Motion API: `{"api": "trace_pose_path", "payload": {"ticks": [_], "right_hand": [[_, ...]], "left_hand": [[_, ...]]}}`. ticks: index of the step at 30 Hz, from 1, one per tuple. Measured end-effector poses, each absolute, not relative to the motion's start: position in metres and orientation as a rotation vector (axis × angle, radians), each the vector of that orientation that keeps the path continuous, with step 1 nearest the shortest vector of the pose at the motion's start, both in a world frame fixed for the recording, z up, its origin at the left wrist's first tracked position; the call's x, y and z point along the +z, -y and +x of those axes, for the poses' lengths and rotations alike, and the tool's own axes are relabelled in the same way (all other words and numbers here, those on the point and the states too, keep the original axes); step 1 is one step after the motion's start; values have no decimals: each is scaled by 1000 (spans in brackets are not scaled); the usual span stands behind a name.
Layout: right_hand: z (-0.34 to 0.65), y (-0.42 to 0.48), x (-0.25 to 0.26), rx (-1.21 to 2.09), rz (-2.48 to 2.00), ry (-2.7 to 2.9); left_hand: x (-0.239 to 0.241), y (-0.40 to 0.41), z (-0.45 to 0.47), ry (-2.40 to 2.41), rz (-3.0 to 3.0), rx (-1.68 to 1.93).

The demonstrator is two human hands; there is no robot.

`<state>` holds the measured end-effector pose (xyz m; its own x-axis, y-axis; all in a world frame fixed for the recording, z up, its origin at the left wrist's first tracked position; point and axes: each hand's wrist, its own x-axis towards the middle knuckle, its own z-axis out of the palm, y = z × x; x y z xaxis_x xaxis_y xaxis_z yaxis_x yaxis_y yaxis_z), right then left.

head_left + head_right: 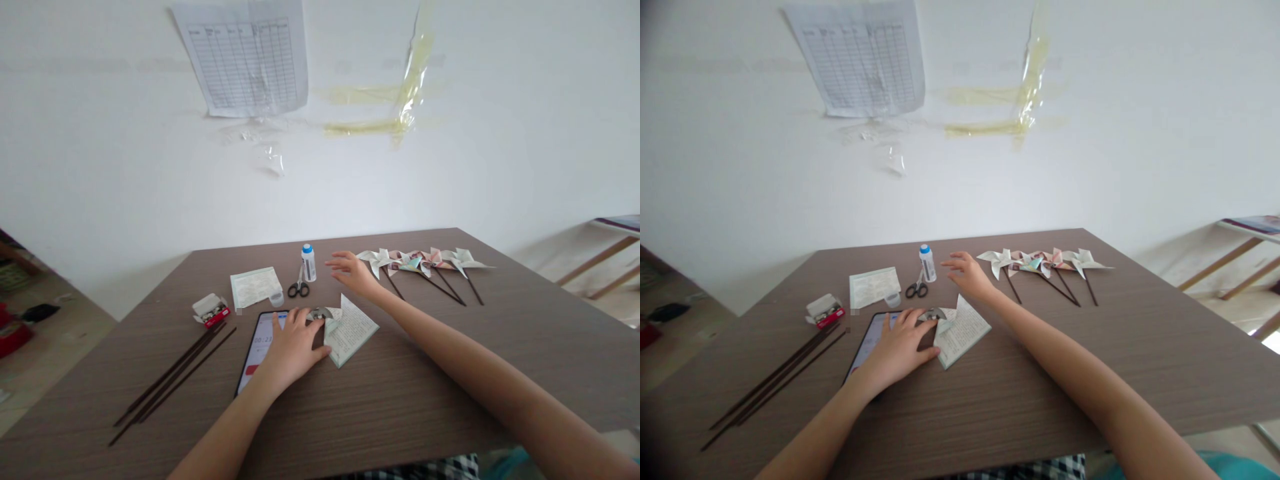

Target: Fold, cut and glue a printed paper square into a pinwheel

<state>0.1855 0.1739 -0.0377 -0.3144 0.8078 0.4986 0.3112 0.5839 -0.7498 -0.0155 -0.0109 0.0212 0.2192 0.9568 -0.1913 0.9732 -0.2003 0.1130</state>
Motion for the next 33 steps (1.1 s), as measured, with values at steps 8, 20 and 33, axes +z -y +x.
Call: {"api": "trace_pose_path", "payload": {"ticks": [8,20,33], "right_hand": [[254,-84,-23,543,-829,2310],[253,-31,-41,203,-988,2562],[248,-22,-36,204,-1149,2578]], "left_hand": [[7,13,-1,-1841,2317,-20],[5,17,12,-1848,2330,-5],[-2,11,13,-1871,2334,109]]}}
